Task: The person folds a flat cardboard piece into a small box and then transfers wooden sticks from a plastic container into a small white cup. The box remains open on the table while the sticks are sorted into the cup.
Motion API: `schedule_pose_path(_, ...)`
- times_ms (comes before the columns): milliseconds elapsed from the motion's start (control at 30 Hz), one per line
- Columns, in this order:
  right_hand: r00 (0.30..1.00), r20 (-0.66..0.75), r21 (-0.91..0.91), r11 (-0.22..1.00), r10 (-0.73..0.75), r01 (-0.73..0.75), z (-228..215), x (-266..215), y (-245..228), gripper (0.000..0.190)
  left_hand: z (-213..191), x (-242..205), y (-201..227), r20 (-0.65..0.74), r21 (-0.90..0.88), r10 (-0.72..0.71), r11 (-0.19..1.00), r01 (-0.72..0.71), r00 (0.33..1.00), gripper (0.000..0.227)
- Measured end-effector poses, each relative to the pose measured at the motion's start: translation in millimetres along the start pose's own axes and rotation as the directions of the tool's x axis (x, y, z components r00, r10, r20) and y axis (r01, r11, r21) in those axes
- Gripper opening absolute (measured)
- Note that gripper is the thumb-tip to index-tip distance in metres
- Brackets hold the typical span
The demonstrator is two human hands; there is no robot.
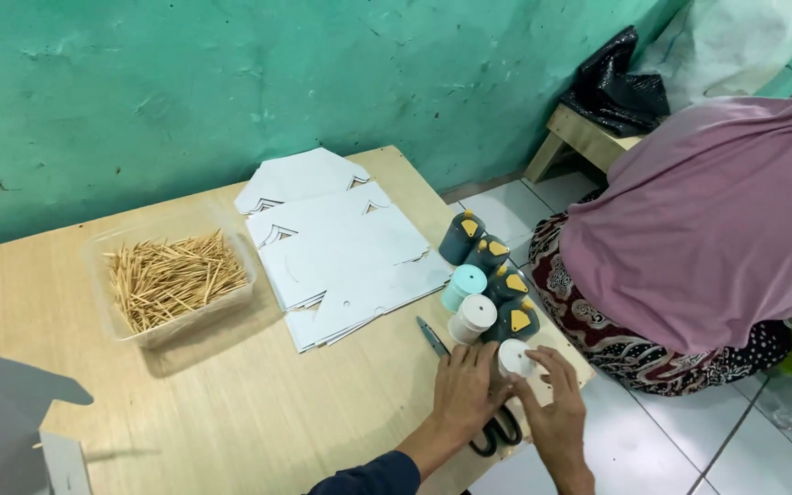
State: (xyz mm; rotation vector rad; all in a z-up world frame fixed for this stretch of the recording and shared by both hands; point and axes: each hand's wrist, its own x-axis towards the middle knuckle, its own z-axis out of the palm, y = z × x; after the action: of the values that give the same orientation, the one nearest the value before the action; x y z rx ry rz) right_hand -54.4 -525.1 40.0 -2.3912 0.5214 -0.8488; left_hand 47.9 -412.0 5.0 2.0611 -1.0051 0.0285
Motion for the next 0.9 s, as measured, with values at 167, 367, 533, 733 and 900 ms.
schedule_pose_path(167, 0.998, 0.032, 0.042, 0.998, -0.055, 0.054, 28, 2, 12, 0.041, 16, 6, 0, -0.026, -0.022, -0.043, 0.999, 0.042, 0.999, 0.05)
schedule_pose_path(367, 0.99, -0.037, 0.05, 0.989, -0.139, 0.141, 35, -4, 3, 0.04, -7, -2, 1, -0.011, -0.066, -0.046, 0.997, 0.045, 0.999, 0.05)
schedule_pose_path(533, 0.957, -0.097, 0.147, 0.947, -0.272, 0.284, 46, -11, -53, 0.044, -67, -31, -3, -0.125, -0.028, -0.014, 1.0, 0.01, 0.992, 0.053)
schedule_pose_path(733, 0.893, 0.285, 0.459, 0.867, -0.348, 0.191, 105, -26, -141, 0.045, -150, -109, -60, -0.329, 0.066, -0.125, 0.986, 0.155, 0.936, 0.053)
schedule_pose_path(900, 0.779, 0.448, 0.601, 0.792, -0.439, 0.101, 153, -64, -206, 0.044, -201, -185, -90, -0.441, 0.097, -0.239, 0.946, 0.311, 0.865, 0.05)
